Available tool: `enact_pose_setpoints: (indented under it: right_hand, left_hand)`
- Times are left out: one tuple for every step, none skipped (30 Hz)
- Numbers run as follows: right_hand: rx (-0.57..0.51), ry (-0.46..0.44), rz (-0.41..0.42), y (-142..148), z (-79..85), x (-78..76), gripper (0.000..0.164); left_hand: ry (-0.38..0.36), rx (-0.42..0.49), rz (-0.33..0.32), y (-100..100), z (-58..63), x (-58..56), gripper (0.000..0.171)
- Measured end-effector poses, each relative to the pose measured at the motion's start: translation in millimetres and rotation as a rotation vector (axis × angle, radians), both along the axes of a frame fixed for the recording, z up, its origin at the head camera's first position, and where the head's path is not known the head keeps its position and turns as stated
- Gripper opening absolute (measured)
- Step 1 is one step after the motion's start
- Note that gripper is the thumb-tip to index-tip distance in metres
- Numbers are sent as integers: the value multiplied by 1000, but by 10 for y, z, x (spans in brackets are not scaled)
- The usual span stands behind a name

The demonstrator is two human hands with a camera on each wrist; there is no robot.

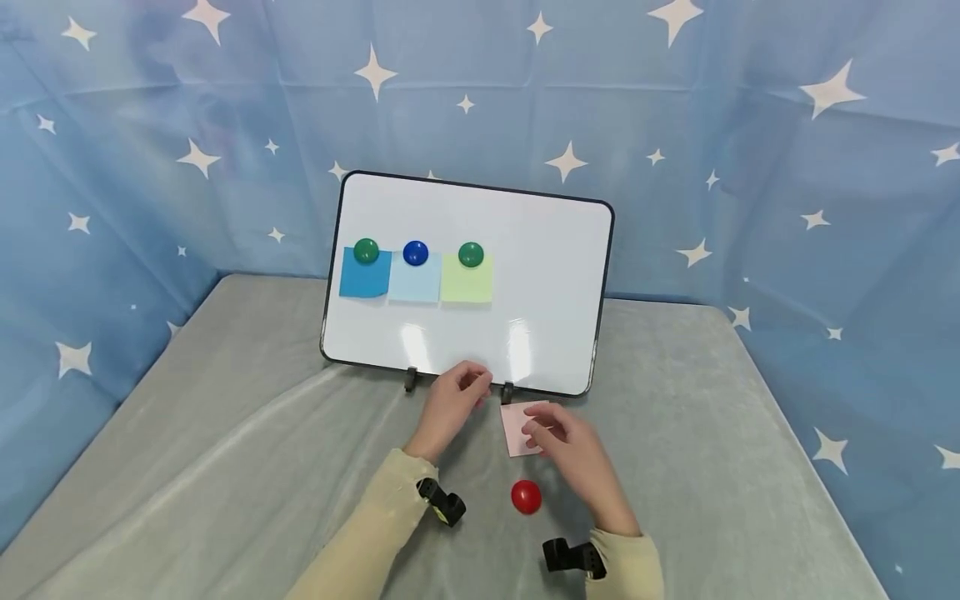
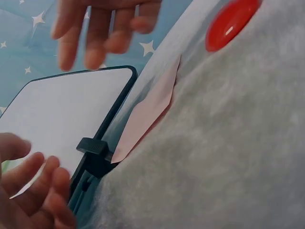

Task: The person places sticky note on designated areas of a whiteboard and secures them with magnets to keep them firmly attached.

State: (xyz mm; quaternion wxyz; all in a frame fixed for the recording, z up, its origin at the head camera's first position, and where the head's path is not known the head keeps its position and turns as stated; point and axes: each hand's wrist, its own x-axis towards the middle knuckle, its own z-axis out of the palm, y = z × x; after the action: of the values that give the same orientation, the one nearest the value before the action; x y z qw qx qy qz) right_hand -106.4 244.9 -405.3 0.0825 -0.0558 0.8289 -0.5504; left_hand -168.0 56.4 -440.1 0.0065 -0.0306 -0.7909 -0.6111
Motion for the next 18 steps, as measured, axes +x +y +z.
enact_pose_setpoints:
  right_hand:
    - [-5,-13,12,13,-14,7,31]
    - [-9,-23,22,26,-27,14,31]
    - [-12,-29,29,38,-41,20,31]
    - [-15,-35,35,48,-52,22,31]
    - [-17,-39,37,57,-62,24,31]
    - [-20,-44,37,65,-71,27,32]
    - [-20,-48,36,72,-81,28,32]
    - [-19,-52,34,78,-90,29,32]
    - [-13,-56,34,81,-99,32,33]
    - [-6,-63,33,80,-109,36,34]
    - [6,-69,33,79,-120,41,34]
    - [19,-78,32,76,-130,45,35]
    - [32,-86,33,74,-141,50,36]
    - [44,-93,34,73,-153,55,36]
    - [58,-100,35,73,-165,62,37]
    - [67,-108,33,74,-174,69,36]
    - [74,-114,30,76,-181,76,35]
    - [77,-121,27,80,-188,83,35]
  left_hand:
    - [3,-24,-6,0,-2,3,13]
    - [8,-55,-12,0,-6,5,13]
    - [11,-92,-19,1,-10,7,13]
    - [15,-129,-25,3,-12,5,14]
    - [19,-162,-30,4,-12,5,15]
    - [23,-185,-34,7,-14,3,15]
    - [29,-205,-37,9,-17,3,15]
    - [33,-222,-39,11,-20,3,15]
    - [36,-233,-40,12,-23,4,14]
    - [39,-242,-40,9,-27,6,13]
    - [44,-252,-40,7,-32,8,12]
    - [51,-264,-40,7,-39,10,12]
    - [60,-276,-40,6,-46,11,11]
    - [65,-290,-43,6,-52,13,12]
    - [70,-303,-46,7,-58,14,12]
    - [74,-317,-50,9,-66,15,13]
    - [83,-330,-55,10,-74,15,13]
    - [92,-344,-61,11,-81,16,14]
